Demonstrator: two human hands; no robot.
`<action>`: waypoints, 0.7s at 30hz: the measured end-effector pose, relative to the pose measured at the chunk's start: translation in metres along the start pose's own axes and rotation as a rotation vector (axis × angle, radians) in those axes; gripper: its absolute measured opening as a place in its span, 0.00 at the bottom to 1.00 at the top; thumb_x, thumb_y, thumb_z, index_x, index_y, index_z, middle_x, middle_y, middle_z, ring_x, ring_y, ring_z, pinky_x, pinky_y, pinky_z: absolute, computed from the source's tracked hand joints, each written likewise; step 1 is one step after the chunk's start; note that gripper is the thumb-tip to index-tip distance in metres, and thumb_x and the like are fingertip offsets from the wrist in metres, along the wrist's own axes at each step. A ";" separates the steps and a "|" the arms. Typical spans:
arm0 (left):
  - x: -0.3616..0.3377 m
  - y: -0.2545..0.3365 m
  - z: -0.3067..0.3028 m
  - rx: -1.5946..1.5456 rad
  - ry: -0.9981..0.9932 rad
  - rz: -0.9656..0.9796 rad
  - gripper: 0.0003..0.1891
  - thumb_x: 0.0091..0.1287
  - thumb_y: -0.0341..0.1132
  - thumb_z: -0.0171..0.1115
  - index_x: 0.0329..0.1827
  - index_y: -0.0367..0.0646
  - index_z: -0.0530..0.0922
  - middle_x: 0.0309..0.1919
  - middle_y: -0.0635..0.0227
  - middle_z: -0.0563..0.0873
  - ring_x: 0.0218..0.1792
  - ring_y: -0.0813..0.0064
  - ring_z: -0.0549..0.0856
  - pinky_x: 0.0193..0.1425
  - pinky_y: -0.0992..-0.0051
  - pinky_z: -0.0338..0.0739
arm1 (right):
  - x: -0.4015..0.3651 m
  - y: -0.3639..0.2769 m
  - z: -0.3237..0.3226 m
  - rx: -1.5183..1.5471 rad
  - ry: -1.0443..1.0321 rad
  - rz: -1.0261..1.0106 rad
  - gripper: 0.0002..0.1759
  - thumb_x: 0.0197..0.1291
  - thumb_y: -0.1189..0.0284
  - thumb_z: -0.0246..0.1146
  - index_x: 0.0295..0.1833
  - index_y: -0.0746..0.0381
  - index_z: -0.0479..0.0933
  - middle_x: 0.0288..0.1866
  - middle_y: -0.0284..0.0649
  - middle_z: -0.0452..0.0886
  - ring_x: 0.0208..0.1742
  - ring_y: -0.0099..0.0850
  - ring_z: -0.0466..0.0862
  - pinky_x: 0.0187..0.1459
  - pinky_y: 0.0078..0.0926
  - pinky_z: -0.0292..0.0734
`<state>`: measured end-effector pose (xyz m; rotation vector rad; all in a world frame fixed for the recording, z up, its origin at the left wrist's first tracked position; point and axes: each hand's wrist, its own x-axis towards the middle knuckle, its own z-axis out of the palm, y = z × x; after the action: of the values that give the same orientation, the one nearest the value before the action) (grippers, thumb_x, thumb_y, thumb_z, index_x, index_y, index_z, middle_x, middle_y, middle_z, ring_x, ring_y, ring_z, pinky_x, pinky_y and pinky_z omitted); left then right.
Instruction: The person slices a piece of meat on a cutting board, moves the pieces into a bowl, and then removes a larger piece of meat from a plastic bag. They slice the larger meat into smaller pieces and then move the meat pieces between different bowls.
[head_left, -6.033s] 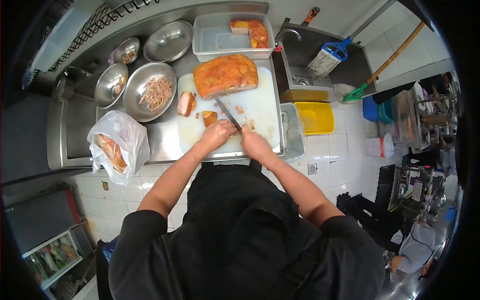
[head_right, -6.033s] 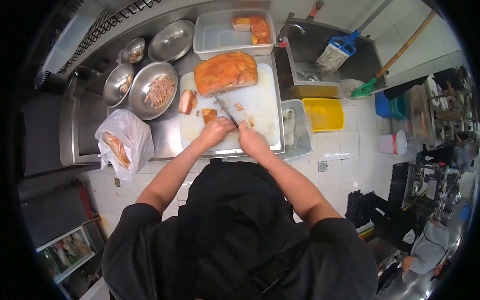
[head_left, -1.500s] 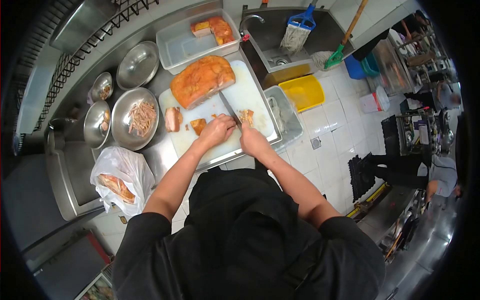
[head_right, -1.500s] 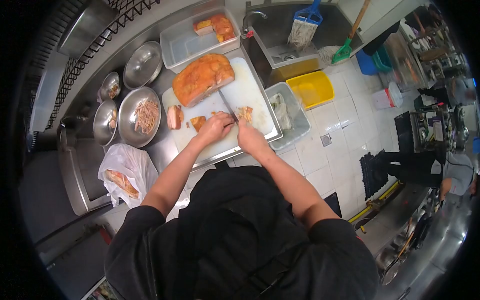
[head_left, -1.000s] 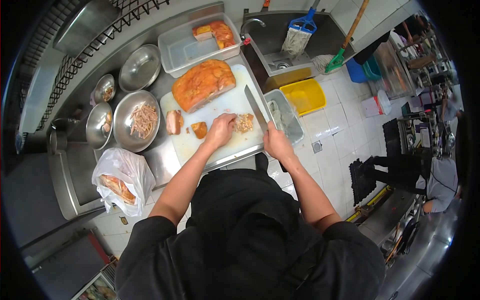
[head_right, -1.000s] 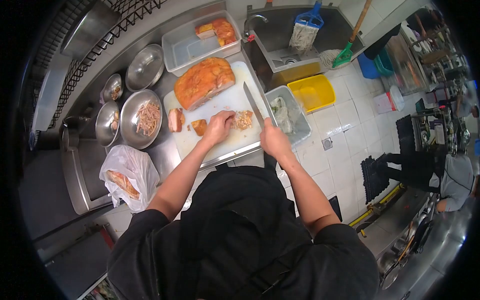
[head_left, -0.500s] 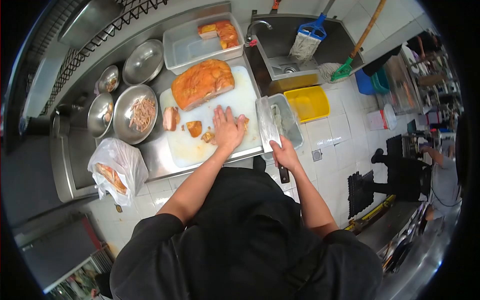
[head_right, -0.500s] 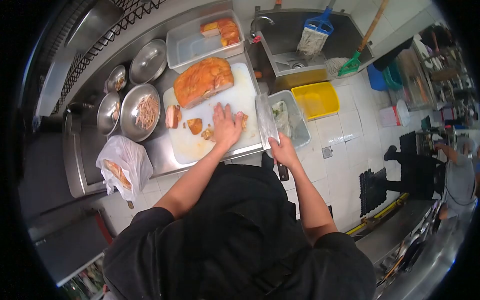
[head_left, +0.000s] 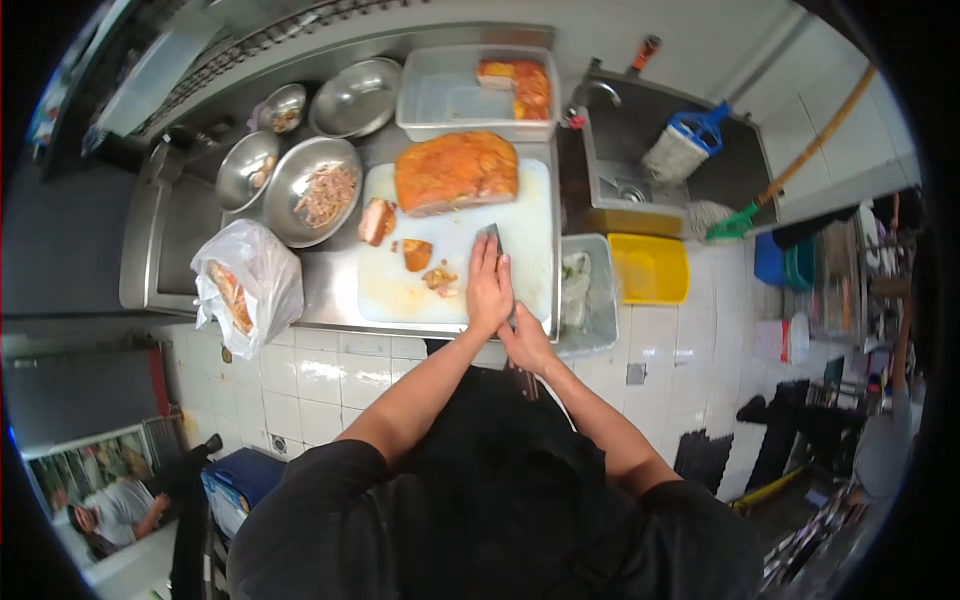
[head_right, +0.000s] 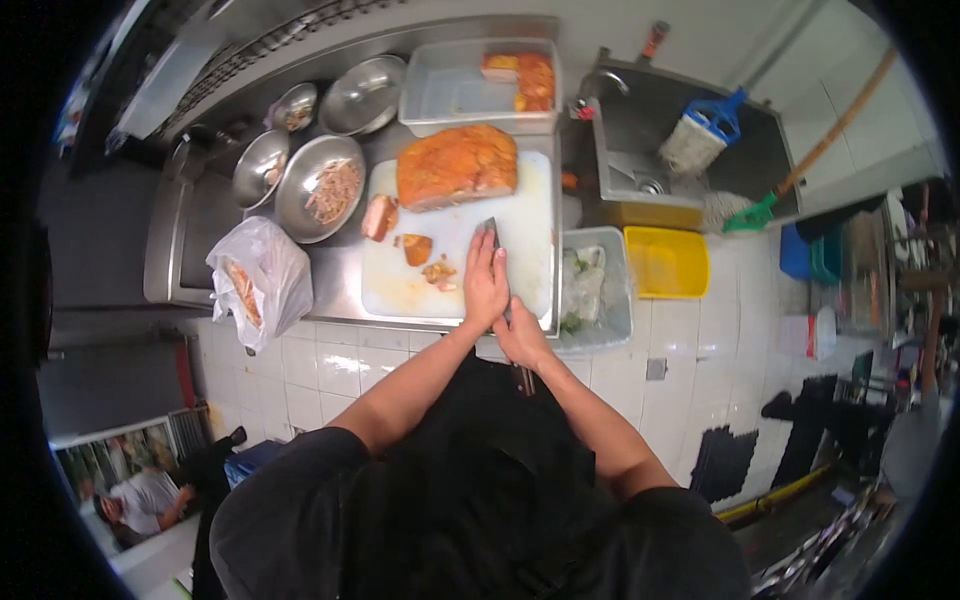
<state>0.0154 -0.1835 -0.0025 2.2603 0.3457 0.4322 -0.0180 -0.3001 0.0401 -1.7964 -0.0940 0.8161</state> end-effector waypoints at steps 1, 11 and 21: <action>0.002 -0.003 -0.002 -0.146 0.072 -0.042 0.24 0.81 0.41 0.49 0.72 0.32 0.72 0.73 0.43 0.72 0.74 0.45 0.69 0.79 0.58 0.62 | 0.002 -0.001 0.003 -0.119 0.026 -0.119 0.15 0.69 0.71 0.59 0.49 0.71 0.65 0.28 0.59 0.82 0.26 0.52 0.86 0.31 0.51 0.79; 0.119 -0.009 -0.103 -1.781 0.451 -0.767 0.14 0.81 0.39 0.49 0.46 0.36 0.77 0.41 0.59 0.85 0.40 0.66 0.86 0.52 0.68 0.87 | 0.009 -0.169 0.038 -0.761 0.099 -0.422 0.13 0.60 0.76 0.59 0.48 0.69 0.66 0.26 0.58 0.83 0.28 0.62 0.84 0.34 0.60 0.78; 0.388 -0.190 -0.280 -1.556 0.612 -0.197 0.09 0.74 0.36 0.50 0.37 0.43 0.76 0.30 0.62 0.84 0.29 0.68 0.83 0.35 0.67 0.81 | 0.033 -0.158 0.045 -0.458 0.457 -0.446 0.09 0.64 0.79 0.60 0.46 0.65 0.68 0.21 0.51 0.79 0.22 0.54 0.83 0.25 0.44 0.76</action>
<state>0.2307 0.2718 0.1066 0.5524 0.3332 0.8719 0.0322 -0.1878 0.1533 -2.2336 -0.3908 0.0530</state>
